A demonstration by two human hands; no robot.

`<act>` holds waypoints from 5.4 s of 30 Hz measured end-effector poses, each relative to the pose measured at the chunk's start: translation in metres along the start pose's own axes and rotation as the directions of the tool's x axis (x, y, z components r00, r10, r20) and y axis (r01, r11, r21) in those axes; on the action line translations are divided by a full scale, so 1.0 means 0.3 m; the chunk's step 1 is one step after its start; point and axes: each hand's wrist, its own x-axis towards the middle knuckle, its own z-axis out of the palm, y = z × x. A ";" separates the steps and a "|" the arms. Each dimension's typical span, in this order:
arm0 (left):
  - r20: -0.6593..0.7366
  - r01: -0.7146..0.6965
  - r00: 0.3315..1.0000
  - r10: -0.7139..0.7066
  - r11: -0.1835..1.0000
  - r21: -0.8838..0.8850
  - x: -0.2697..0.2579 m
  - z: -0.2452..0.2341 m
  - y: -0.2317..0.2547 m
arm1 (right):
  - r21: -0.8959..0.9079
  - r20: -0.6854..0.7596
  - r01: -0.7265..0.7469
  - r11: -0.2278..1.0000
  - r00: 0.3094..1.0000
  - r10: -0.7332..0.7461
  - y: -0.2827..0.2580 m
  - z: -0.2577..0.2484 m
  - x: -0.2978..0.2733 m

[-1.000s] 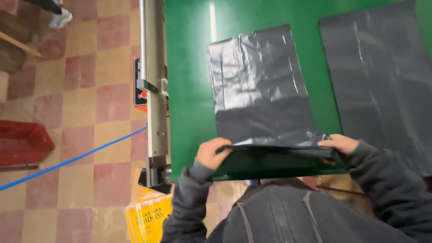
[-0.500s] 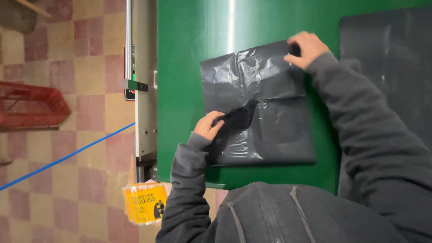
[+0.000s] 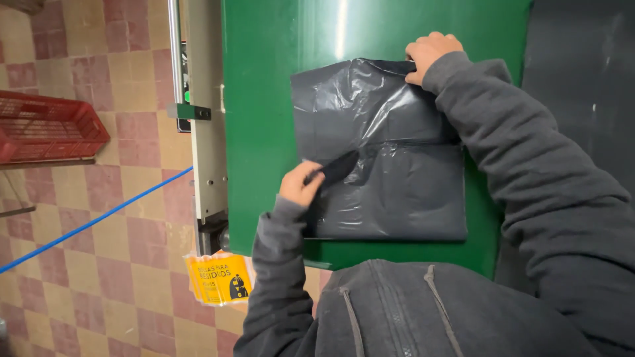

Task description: Folding black plastic bags and placing them into yellow printed packaging sleeves.

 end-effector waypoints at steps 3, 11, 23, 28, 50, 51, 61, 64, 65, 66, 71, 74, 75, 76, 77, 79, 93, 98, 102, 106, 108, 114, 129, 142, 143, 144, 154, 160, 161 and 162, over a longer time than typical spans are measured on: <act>0.108 -0.178 0.978 0.177 0.984 -0.008 -0.075 -0.001 0.131 | 0.138 -0.015 -0.013 0.990 1.000 0.015 0.008 -0.019 -0.023; 0.189 -0.042 0.981 0.044 0.999 -0.015 -0.103 -0.022 0.107 | 0.136 -0.033 -0.052 0.989 0.998 0.057 0.007 -0.007 -0.014; -0.270 0.206 0.941 -0.204 0.978 -0.024 0.044 0.092 -0.520 | 0.045 -0.577 0.353 0.935 0.773 -0.264 -0.459 -0.260 -0.690; -0.213 0.140 0.955 -0.205 0.949 -0.282 0.073 0.076 -0.620 | 0.036 -0.566 0.391 0.920 0.766 -0.303 -0.525 -0.002 -0.972; 0.104 -0.395 0.852 0.514 0.499 0.771 -0.202 0.330 -0.116 | 0.207 -0.481 -0.073 0.976 0.861 0.166 -0.786 0.378 -0.634; 0.110 -0.392 0.861 0.497 0.509 0.766 -0.227 0.315 -0.114 | 0.129 -0.489 -0.043 0.991 0.866 0.102 -0.760 0.358 -0.679; 0.308 -0.523 0.845 0.436 0.558 0.644 -0.517 0.030 -0.246 | -0.013 -0.374 -0.278 0.961 0.892 0.253 -0.803 0.194 -1.013; 0.450 -0.591 0.805 0.386 0.455 0.666 -0.516 0.099 -0.253 | 0.218 -0.388 0.296 0.930 0.901 -0.196 -1.022 0.276 -1.065; 0.563 -0.643 0.761 0.322 0.490 0.589 -0.514 0.116 -0.206 | 0.220 -0.325 0.204 0.954 0.937 -0.125 -1.051 0.331 -1.074; 0.667 -0.681 0.698 0.261 0.529 0.506 -0.511 0.135 -0.159 | 0.216 -0.260 0.111 0.970 0.964 -0.052 -1.079 0.385 -1.082; 0.785 -0.631 0.453 0.422 0.774 -0.053 -0.194 0.225 -0.194 | 0.518 -0.427 0.281 0.808 0.903 -0.041 -0.965 0.549 -1.244; 0.840 0.034 0.464 0.280 0.942 -0.333 0.061 0.316 -0.422 | 0.876 -0.342 0.129 0.465 0.846 0.410 -0.817 0.725 -1.280; 0.911 0.737 0.408 0.063 0.566 -0.370 0.116 0.341 -0.506 | 0.983 -0.095 -0.028 0.179 0.762 0.640 -0.777 0.818 -1.298; 0.929 0.761 0.369 0.042 0.559 -0.327 0.033 0.344 -0.491 | 0.989 -0.062 -0.047 0.144 0.742 0.668 -0.781 0.807 -1.298; 0.719 0.335 0.695 0.018 0.877 -0.346 -0.002 0.342 -0.448 | 0.980 0.060 0.085 -0.180 0.737 0.673 -0.745 0.772 -1.265; 0.451 -0.141 0.874 0.182 0.982 -0.123 -0.082 0.330 -0.351 | 0.845 0.181 0.226 -0.484 0.731 0.658 -0.734 0.673 -1.283; 0.675 -0.861 0.507 0.535 0.333 0.383 -0.501 0.842 0.541 | 0.729 -0.035 0.501 -0.467 0.709 0.705 -0.251 0.733 -1.937; 0.566 -0.915 0.404 0.718 0.325 0.241 -0.377 1.165 0.363 | 0.976 0.006 0.159 -0.152 0.670 0.742 0.145 1.279 -2.196; 0.615 -0.804 0.465 0.637 0.594 -0.007 -0.400 1.081 0.523 | 0.954 -0.247 0.223 0.199 0.217 0.944 0.128 0.784 -2.225; 0.564 -0.662 0.536 0.628 0.727 -0.180 -0.344 0.993 0.617 | 0.932 -0.346 0.251 0.261 0.407 0.845 0.441 0.662 -2.271; 0.394 -0.384 0.825 0.404 0.914 -0.133 -0.257 1.053 0.503 | 0.876 -0.230 -0.187 0.445 0.649 0.725 0.483 0.452 -2.213; 0.148 -0.211 0.966 0.211 0.977 -0.016 0.028 1.137 0.235 | 0.596 -0.114 -0.506 0.624 0.716 0.689 0.887 0.170 -1.660; 0.099 -0.045 0.995 0.028 0.983 0.179 0.185 1.101 0.304 | -0.210 0.404 -0.611 0.763 0.657 0.637 0.908 -0.282 -0.718; 0.120 0.054 0.988 -0.096 0.949 0.310 0.273 1.105 0.113 | -0.031 -0.766 -0.216 0.976 0.632 0.115 0.275 -0.242 -1.555; 0.112 0.057 0.989 -0.100 0.939 0.339 0.273 1.093 0.122 | -0.005 -0.756 -0.236 0.972 0.637 0.151 0.236 -0.177 -1.624; 0.104 0.059 0.989 -0.104 0.928 0.368 0.271 1.082 0.131 | 0.022 -0.744 -0.257 0.966 0.641 0.187 0.195 -0.111 -1.695; 0.029 0.010 0.999 -0.028 0.870 0.493 0.285 1.138 0.114 | -0.038 -0.679 -0.213 0.976 0.722 0.131 0.112 0.085 -1.838; -0.050 -0.148 0.980 0.194 0.868 0.474 0.200 1.110 0.289 | -0.064 -0.599 -0.239 0.969 0.786 0.155 0.108 0.102 -1.754; -0.063 -0.156 0.976 0.207 0.877 0.455 0.223 1.130 0.253 | -0.058 -0.555 -0.262 0.963 0.810 0.187 0.106 0.127 -1.747; -0.075 -0.166 0.973 0.220 0.884 0.436 0.251 1.151 0.216 | -0.054 -0.510 -0.286 0.957 0.832 0.220 0.109 0.154 -1.737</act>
